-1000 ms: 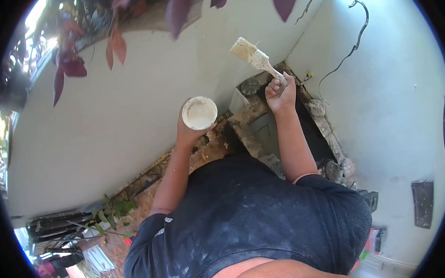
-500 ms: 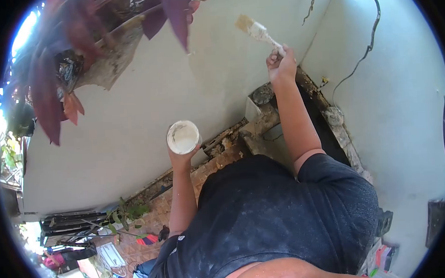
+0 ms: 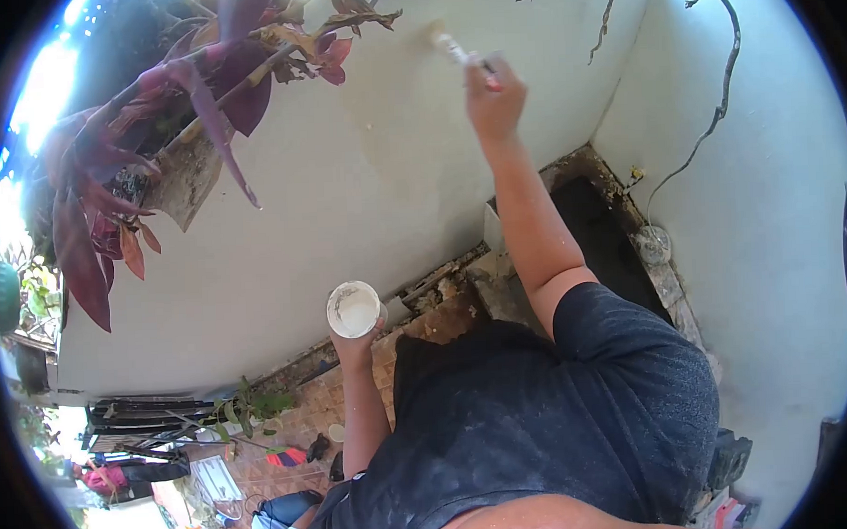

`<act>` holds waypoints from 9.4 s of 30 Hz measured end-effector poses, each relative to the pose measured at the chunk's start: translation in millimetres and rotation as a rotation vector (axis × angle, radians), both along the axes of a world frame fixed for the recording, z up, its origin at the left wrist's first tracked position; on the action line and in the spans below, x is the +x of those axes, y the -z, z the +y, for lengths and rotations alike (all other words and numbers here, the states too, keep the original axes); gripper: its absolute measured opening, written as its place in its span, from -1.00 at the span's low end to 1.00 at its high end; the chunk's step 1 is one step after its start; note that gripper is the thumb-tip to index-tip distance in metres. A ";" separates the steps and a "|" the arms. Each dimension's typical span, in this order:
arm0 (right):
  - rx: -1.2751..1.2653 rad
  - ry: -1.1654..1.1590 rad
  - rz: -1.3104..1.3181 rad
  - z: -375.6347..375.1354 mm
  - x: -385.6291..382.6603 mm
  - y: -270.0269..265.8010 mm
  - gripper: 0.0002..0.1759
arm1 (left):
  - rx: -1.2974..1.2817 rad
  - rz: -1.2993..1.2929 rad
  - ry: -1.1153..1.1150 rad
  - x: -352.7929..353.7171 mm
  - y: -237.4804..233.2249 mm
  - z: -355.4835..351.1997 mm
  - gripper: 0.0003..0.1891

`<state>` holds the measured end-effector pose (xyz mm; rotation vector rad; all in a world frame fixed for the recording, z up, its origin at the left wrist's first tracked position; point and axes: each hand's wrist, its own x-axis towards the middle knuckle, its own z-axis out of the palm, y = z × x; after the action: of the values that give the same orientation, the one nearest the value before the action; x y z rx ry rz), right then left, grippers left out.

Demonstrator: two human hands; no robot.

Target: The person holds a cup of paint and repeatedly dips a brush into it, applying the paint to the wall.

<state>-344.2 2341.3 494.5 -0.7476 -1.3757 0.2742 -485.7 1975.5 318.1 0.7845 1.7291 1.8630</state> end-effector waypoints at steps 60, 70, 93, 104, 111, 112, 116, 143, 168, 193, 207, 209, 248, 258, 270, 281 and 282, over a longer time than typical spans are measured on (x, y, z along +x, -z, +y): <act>0.166 -0.119 -0.031 -3.5 -4.7 24.2 -0.83 | 0.014 -0.006 -0.007 27.2 -16.6 9.7 0.06; -0.011 -0.332 -0.389 -35.0 7.6 31.0 -0.83 | 0.035 0.026 -0.040 20.3 -11.1 7.4 0.11; 0.295 -0.463 -0.281 -42.6 -17.4 -26.3 -0.81 | 0.072 0.053 0.009 27.0 -23.2 12.1 -0.04; -0.051 -0.615 -0.311 -61.6 -7.0 -35.6 -0.77 | 0.002 0.047 0.022 22.8 -25.3 4.9 0.03; -0.196 -0.469 -0.069 4.5 -24.1 4.1 -0.75 | 0.094 0.022 0.003 24.8 -21.7 11.7 -0.10; -0.171 -0.415 -0.032 13.2 -16.4 9.6 -0.75 | 0.100 0.019 0.010 21.5 -17.5 12.2 -0.10; 0.132 -0.172 0.069 13.1 18.5 8.8 -0.82 | 0.061 -0.004 -0.035 22.0 -23.1 5.0 -0.13; -0.113 -0.169 -0.393 52.2 50.5 118.5 -0.76 | 0.058 -0.031 -0.046 7.0 -18.8 9.4 -0.17; -0.567 -0.850 -0.194 -61.0 24.4 151.7 -0.87 | 0.134 0.062 -0.065 6.3 -8.4 4.7 0.00; -0.531 -1.677 0.060 -306.0 -100.7 30.0 -0.77 | 0.060 0.053 -0.259 -46.3 -26.6 -175.8 -0.03; -0.475 -1.736 -0.034 -395.5 -135.4 38.9 -0.75 | 0.129 0.124 -0.416 -55.3 -28.1 -265.3 -0.04; -0.519 -1.711 -0.019 -408.7 -136.1 35.2 -0.74 | 0.178 0.067 -0.395 -52.1 -30.3 -269.6 -0.03; -0.928 -1.066 0.319 -385.2 -83.9 55.8 -0.79 | 0.030 0.092 0.056 -81.8 -51.3 -210.4 -0.03; -0.166 -0.866 -0.445 -402.9 -55.6 -1.3 -0.81 | 0.029 0.057 0.248 -62.1 -48.3 -157.2 -0.06; -0.500 -1.038 0.154 -395.9 -65.8 27.6 -0.85 | 0.028 0.215 0.113 -73.5 -46.7 -184.7 -0.13; -0.318 -1.093 -0.017 -442.7 -100.7 30.2 -0.87 | 0.059 0.254 -0.124 -63.0 -42.7 -233.1 -0.17; -0.460 -1.141 0.116 -442.5 -104.4 28.3 -0.87 | 0.082 0.228 -0.127 -65.0 -43.9 -239.4 -0.17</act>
<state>-448.5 1898.9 466.1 -0.2147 -1.5177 1.5374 -550.7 1736.1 362.0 0.9719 1.8891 2.0056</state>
